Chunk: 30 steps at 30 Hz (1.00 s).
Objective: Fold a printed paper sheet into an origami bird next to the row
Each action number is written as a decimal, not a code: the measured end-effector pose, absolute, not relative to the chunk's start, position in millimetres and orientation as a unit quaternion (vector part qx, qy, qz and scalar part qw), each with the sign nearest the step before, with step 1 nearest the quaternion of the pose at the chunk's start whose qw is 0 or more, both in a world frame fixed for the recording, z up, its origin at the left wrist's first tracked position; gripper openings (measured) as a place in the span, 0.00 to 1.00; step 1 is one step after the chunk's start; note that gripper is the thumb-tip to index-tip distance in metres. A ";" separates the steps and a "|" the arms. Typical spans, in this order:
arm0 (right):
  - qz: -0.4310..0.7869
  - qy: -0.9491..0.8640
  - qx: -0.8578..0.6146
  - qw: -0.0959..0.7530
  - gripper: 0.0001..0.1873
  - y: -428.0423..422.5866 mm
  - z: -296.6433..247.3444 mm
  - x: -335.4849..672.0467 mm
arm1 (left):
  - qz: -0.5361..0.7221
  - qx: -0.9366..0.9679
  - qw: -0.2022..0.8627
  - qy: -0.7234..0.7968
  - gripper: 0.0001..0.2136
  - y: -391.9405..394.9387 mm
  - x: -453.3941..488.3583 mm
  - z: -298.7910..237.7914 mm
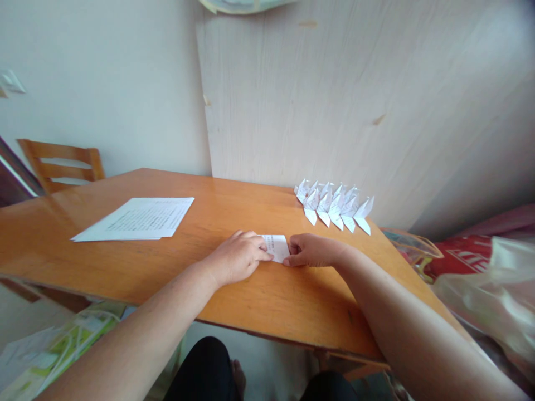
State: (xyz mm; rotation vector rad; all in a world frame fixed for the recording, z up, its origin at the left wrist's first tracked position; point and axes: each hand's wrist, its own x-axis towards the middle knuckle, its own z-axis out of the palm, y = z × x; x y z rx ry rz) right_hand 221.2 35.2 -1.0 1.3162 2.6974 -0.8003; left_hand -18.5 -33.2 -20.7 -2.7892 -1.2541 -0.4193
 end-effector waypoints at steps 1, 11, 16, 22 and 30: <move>-0.260 0.866 0.426 0.019 0.18 35.1 -1.0 221.3 | -0.136 -0.899 0.035 -0.416 0.18 -32.7 -24.3 -20.2; -0.248 0.868 0.429 0.021 0.18 36.9 -3.3 221.8 | -0.151 -0.874 0.049 -0.458 0.19 -30.5 -53.0 -22.4; -0.255 0.869 0.423 0.023 0.17 35.9 -2.9 220.8 | -0.180 -0.856 0.068 -0.480 0.14 -31.7 -48.9 -20.0; -0.245 0.866 0.436 0.010 0.16 30.0 -0.1 218.7 | -0.203 -0.844 0.098 -0.487 0.12 -38.8 -23.9 -20.5; -0.229 0.860 0.452 -0.057 0.13 29.2 -0.4 216.4 | -0.159 -0.857 0.110 -0.477 0.13 -42.2 -10.9 -25.2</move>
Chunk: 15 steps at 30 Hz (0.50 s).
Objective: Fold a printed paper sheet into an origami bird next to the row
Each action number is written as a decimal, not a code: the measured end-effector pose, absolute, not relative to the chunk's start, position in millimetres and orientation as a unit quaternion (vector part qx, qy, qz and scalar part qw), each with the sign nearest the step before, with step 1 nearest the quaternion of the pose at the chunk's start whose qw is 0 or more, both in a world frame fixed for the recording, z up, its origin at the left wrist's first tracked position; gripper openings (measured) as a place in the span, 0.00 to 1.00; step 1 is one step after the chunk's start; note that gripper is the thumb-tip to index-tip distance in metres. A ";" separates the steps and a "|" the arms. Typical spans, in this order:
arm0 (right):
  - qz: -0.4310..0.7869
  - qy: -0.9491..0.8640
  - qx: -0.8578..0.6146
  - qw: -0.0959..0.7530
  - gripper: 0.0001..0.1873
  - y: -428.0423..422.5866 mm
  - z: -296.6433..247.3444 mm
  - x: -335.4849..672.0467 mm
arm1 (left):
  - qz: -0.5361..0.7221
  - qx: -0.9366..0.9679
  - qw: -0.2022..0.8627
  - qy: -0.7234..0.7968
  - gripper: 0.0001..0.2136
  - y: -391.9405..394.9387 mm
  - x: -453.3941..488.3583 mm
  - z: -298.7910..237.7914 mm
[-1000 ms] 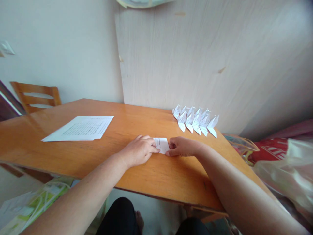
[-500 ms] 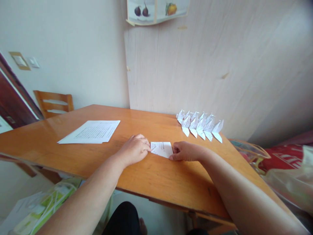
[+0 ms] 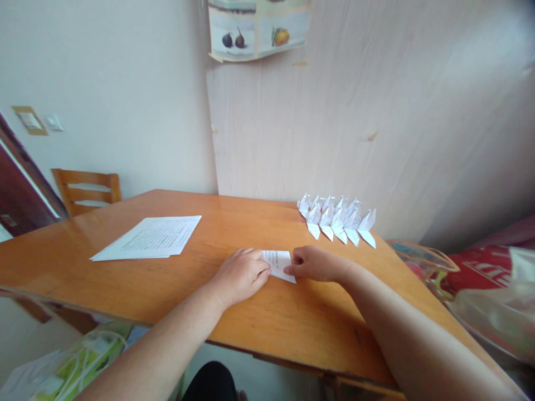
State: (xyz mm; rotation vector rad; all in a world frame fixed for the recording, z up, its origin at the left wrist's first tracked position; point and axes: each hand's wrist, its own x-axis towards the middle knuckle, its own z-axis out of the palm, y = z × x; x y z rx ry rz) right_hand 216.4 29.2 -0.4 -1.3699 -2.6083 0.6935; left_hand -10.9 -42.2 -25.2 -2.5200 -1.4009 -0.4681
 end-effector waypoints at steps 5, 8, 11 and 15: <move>0.163 -0.846 -0.470 0.191 0.15 40.8 -15.0 213.1 | -0.164 -0.863 0.089 -0.469 0.14 -41.0 -13.7 -23.5; 0.149 -0.873 -0.431 0.172 0.26 40.2 -21.3 210.7 | -0.169 -0.866 0.079 -0.465 0.12 -40.1 -15.9 -23.2; 0.152 -0.882 -0.420 0.150 0.26 33.9 -22.7 208.1 | -0.170 -0.864 0.082 -0.466 0.11 -39.1 -17.9 -23.2; 0.186 -0.862 -0.428 0.198 0.25 29.1 -24.2 203.9 | -0.174 -0.848 0.090 -0.493 0.11 -37.4 -21.1 -24.4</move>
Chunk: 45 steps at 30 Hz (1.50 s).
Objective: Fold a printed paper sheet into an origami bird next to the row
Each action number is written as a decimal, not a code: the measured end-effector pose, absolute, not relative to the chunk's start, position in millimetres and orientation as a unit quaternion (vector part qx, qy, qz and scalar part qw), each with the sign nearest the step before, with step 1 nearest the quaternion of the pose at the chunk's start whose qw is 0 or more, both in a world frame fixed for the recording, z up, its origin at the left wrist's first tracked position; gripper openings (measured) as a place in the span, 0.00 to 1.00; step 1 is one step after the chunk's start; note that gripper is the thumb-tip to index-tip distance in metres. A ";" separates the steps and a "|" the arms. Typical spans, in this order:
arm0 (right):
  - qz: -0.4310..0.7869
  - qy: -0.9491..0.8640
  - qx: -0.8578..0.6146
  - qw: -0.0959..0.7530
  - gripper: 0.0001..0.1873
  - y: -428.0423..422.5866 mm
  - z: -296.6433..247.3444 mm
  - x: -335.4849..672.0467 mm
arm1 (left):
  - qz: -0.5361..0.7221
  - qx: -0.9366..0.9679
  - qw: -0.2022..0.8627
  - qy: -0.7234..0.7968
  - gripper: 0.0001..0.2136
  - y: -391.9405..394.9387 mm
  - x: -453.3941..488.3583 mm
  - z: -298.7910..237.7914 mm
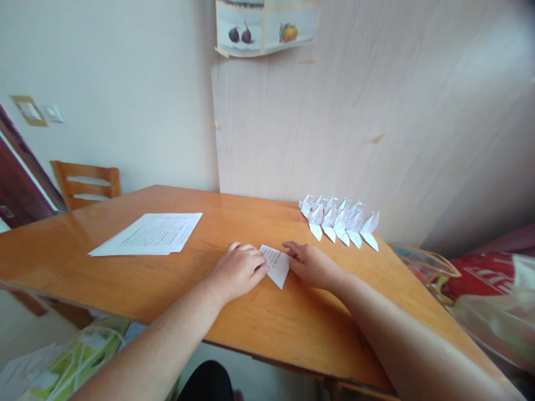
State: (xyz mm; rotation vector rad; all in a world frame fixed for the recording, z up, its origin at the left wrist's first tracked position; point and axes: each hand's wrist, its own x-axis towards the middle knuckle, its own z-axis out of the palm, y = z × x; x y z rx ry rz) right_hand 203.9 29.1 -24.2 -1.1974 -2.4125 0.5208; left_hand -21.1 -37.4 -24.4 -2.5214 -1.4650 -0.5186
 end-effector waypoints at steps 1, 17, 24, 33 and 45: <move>0.205 -0.853 -0.429 0.215 0.25 29.2 -25.0 202.7 | -0.176 -0.842 0.088 -0.502 0.11 -36.8 -22.3 -25.1; 0.211 -0.911 -0.291 0.202 0.20 28.4 -18.1 206.0 | -0.190 -0.833 -0.037 -0.518 0.14 -29.1 -44.0 -28.6; 0.208 -0.923 -0.238 0.220 0.14 33.1 -23.4 209.8 | -0.156 -0.832 -0.095 -0.524 0.23 -31.9 -51.3 -23.7; 0.247 -0.920 -0.198 0.230 0.10 35.8 -21.5 208.5 | -0.152 -0.830 -0.107 -0.526 0.27 -32.7 -49.6 -23.6; 0.251 -0.922 -0.205 0.214 0.10 46.2 -17.5 208.3 | -0.138 -0.820 -0.113 -0.543 0.27 -34.1 -45.9 -19.2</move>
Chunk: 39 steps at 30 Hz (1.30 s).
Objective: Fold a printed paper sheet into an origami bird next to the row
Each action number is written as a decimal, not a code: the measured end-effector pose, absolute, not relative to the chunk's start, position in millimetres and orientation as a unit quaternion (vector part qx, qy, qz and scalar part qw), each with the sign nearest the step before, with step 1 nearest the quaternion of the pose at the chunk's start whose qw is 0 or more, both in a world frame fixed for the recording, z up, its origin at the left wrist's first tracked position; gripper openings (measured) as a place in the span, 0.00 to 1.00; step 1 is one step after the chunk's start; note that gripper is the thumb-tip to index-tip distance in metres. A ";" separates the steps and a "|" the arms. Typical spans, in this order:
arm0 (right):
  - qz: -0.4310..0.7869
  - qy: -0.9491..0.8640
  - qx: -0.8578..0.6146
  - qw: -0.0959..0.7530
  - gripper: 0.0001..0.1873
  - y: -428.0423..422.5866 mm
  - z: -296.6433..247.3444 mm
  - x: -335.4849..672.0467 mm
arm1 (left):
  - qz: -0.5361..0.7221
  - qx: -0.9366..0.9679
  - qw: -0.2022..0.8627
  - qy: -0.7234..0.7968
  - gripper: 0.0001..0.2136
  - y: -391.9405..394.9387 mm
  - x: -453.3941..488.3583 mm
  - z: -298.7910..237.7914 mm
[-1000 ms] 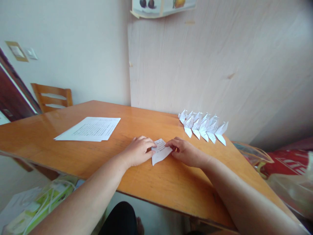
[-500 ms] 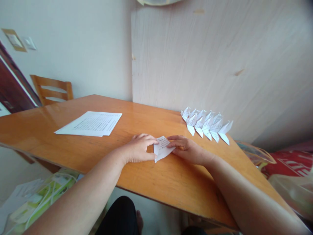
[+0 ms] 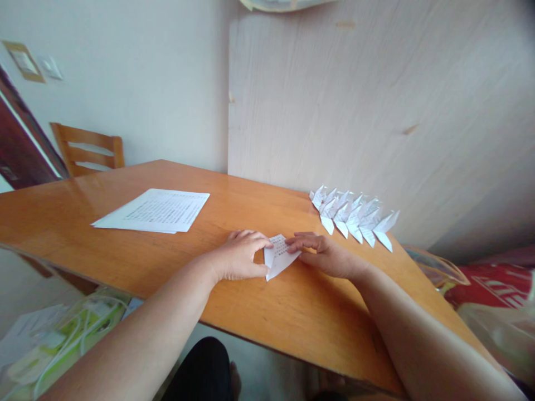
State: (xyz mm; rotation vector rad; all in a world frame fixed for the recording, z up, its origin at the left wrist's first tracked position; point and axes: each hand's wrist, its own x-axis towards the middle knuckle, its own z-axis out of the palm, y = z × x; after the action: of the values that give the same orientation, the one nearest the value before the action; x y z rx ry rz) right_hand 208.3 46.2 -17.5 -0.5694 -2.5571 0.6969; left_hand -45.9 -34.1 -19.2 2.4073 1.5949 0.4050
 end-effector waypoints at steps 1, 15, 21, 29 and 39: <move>0.247 -0.925 -0.192 0.218 0.10 47.7 -17.8 208.6 | 0.135 0.819 0.114 0.546 0.27 -34.2 -45.8 -18.6; 0.307 -0.911 -0.256 0.104 0.09 50.0 0.7 204.2 | 0.145 0.831 0.116 0.525 0.27 -33.2 -47.4 -16.9; 0.324 -0.900 -0.281 0.080 0.10 64.3 2.1 200.5 | 0.154 0.827 0.116 0.528 0.27 -32.4 -46.7 -21.6; 0.390 -0.861 -0.290 0.150 0.11 63.0 -1.0 185.1 | 0.159 0.830 0.110 0.523 0.23 -33.0 -45.3 -22.4; 0.452 -0.819 -0.317 0.157 0.12 61.4 -20.8 178.1 | 0.171 0.821 0.131 0.529 0.20 -36.2 -44.7 -20.1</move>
State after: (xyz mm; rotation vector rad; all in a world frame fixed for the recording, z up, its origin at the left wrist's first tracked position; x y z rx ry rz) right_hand 178.1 61.4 -20.8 -0.9061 -2.3431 1.2943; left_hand -44.7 -36.2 -20.1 2.3830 1.5365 0.4972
